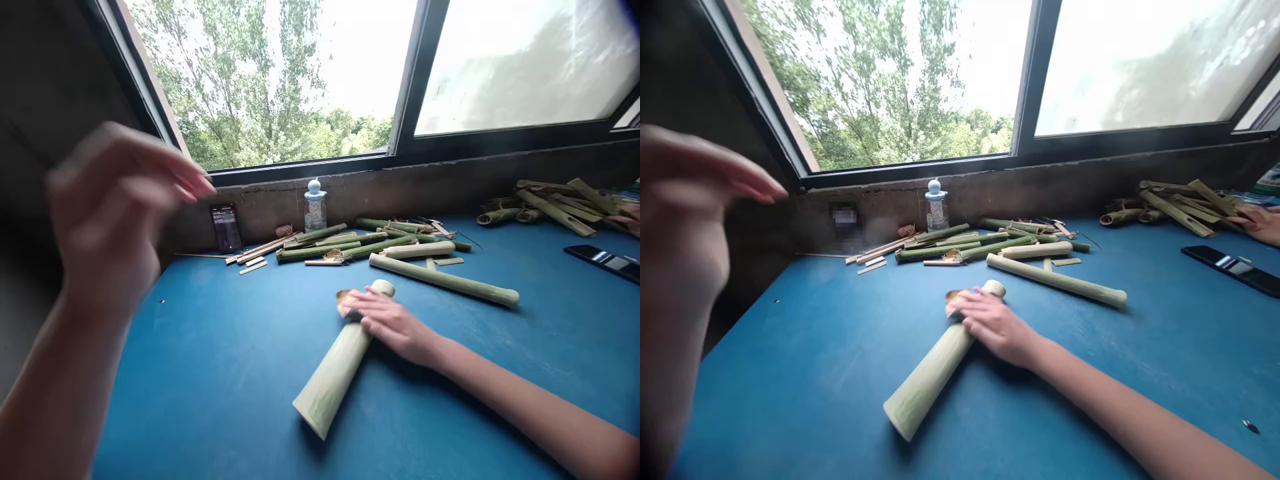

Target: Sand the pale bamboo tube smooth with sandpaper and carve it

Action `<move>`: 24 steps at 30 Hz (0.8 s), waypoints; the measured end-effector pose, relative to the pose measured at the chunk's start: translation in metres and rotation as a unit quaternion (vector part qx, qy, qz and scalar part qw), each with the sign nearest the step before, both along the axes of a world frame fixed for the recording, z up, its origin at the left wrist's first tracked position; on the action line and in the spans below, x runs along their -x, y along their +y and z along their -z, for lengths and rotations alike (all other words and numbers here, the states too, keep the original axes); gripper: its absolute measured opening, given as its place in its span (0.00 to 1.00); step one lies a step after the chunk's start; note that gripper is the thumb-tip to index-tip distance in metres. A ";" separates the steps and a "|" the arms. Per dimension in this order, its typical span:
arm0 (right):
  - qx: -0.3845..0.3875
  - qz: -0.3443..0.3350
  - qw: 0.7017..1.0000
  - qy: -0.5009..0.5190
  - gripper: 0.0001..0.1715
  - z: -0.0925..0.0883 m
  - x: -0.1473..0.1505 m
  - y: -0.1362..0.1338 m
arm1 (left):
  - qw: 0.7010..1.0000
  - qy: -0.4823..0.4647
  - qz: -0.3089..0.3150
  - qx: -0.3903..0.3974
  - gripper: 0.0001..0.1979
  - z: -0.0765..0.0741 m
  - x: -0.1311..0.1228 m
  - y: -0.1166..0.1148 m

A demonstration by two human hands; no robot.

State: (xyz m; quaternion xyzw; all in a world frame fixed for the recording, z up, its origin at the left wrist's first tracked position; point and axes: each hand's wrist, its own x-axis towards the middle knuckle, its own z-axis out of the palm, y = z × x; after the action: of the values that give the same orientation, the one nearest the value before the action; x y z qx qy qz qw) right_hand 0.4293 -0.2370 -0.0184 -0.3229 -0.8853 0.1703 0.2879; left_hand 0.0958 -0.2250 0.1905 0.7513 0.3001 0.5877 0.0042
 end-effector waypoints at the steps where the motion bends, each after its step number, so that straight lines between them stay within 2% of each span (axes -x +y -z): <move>1: 0.003 -0.038 0.999 -0.006 0.24 0.000 0.004 -0.004 | 0.983 0.168 0.077 -0.009 0.10 0.016 -0.015 -0.030; 2: -0.001 -0.077 0.997 -0.012 0.25 0.000 0.007 -0.007 | 0.935 0.311 0.171 0.021 0.10 0.036 -0.028 -0.055; 3: -0.012 -0.102 0.995 -0.013 0.25 0.000 0.007 -0.008 | 0.870 0.409 0.257 0.096 0.09 0.058 -0.038 -0.075; 4: -0.027 -0.104 0.994 -0.011 0.25 0.000 0.004 -0.005 | 0.820 0.461 0.309 0.141 0.04 0.080 -0.044 -0.090; 5: -0.045 -0.085 0.995 -0.005 0.25 0.000 0.000 0.000 | 0.802 0.478 0.327 0.148 0.03 0.101 -0.049 -0.101; 6: -0.060 -0.041 0.997 0.003 0.24 0.001 -0.006 0.005 | 0.793 0.491 0.325 0.154 0.06 0.118 -0.051 -0.107; 8: -0.071 0.022 0.997 0.003 0.24 0.000 -0.013 0.011 | 0.799 0.479 0.322 0.169 0.06 0.142 -0.052 -0.111; 9: -0.071 0.028 0.997 -0.003 0.24 -0.002 -0.011 0.009 | 0.807 0.461 0.323 0.181 0.05 0.149 -0.052 -0.111; 11: -0.055 -0.026 0.998 -0.020 0.24 -0.006 0.000 -0.003 | 0.825 0.404 0.335 0.208 0.06 0.155 -0.053 -0.112; 13: -0.020 -0.122 0.992 -0.031 0.25 -0.009 0.014 -0.017 | 0.836 0.348 0.355 0.233 0.07 0.156 -0.056 -0.115; 15: 0.037 -0.159 0.987 0.003 0.24 -0.010 0.018 -0.018 | 0.837 0.315 0.364 0.259 0.06 0.155 -0.061 -0.121; 16: 0.064 -0.140 0.988 0.032 0.23 -0.010 0.014 -0.012 | 0.837 0.310 0.362 0.270 0.06 0.154 -0.062 -0.124; 17: 0.098 -0.082 0.988 0.083 0.21 -0.009 0.006 -0.003 | 0.836 0.310 0.356 0.279 0.06 0.155 -0.064 -0.127; 19: 0.107 -0.002 0.986 0.125 0.26 -0.008 -0.013 0.015 | 0.840 0.311 0.337 0.289 0.06 0.160 -0.064 -0.132; 22: 0.122 0.050 0.978 0.165 0.28 -0.006 -0.031 0.028 | 0.863 0.280 0.328 0.262 0.08 0.184 -0.061 -0.135; 24: 0.144 0.057 0.970 0.188 0.25 -0.003 -0.030 0.026 | 0.880 0.286 0.323 0.200 0.08 0.202 -0.059 -0.137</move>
State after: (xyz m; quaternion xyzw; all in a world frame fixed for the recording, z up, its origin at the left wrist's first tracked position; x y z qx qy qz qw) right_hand 0.4595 -0.2107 -0.0154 -0.3735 -0.7616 0.3368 0.4086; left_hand 0.1553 -0.3617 -0.0110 0.9250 0.1405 0.2411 0.2580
